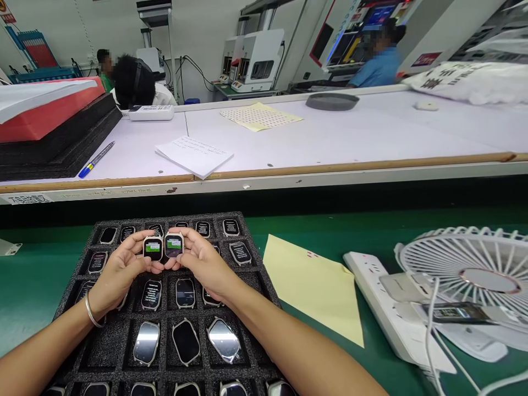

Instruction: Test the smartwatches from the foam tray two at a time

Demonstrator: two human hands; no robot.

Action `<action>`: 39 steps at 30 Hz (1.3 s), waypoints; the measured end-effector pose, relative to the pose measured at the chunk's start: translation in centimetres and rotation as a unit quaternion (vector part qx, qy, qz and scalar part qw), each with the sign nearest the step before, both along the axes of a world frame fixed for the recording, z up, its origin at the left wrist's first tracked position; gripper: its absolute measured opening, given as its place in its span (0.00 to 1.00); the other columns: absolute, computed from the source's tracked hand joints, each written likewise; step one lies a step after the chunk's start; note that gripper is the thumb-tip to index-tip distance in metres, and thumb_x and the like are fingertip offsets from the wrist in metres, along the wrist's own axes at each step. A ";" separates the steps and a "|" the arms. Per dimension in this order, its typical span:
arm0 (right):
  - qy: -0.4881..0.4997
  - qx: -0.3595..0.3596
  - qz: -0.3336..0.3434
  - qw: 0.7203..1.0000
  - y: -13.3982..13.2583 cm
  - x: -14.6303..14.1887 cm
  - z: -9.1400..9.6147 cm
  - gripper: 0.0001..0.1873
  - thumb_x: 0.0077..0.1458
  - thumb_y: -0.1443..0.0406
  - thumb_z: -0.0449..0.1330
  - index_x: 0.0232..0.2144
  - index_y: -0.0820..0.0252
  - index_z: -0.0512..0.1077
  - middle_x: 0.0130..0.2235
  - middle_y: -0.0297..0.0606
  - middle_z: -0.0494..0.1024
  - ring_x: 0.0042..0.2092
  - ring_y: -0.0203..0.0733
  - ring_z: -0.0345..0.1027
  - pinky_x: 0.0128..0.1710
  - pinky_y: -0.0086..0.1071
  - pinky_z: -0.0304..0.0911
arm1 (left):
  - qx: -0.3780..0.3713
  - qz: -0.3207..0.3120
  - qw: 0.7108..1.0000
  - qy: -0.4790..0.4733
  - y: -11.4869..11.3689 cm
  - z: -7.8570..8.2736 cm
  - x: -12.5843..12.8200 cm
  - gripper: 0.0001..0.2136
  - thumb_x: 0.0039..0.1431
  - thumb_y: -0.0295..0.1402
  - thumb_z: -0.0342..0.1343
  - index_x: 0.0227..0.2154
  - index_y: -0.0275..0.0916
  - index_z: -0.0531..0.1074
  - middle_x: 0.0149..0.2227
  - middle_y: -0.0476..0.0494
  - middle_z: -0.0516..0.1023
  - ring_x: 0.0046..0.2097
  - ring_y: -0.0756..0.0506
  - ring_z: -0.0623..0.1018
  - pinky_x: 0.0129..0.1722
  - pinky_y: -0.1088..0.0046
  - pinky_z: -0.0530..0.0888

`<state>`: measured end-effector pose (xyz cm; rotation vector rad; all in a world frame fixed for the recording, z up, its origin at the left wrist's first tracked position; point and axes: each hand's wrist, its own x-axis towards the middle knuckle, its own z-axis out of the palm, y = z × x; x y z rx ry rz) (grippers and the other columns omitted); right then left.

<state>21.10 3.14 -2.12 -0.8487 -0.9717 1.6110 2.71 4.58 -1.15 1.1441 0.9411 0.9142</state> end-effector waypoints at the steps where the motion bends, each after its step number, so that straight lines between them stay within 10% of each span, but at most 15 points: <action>1: 0.000 -0.001 0.001 1.000 0.0 0.0 0.0 0.24 0.45 0.74 0.57 0.46 0.56 0.69 0.35 0.32 0.77 0.32 0.34 0.73 0.37 0.33 0.65 | 0.000 -0.001 1.000 0.001 0.0 0.0 0.0 0.22 0.53 0.30 0.61 0.52 0.40 0.67 0.48 0.41 0.76 0.33 0.48 0.82 0.39 0.68 0.78; 39: -0.025 -0.004 -0.003 1.000 0.1 0.0 -0.2 0.23 0.46 0.72 0.58 0.47 0.57 0.69 0.34 0.32 0.76 0.31 0.34 0.71 0.36 0.33 0.63 | -0.001 -0.008 1.000 -0.004 0.0 -0.2 0.1 0.23 0.53 0.31 0.61 0.53 0.41 0.65 0.50 0.40 0.74 0.33 0.50 0.80 0.39 0.69 0.77</action>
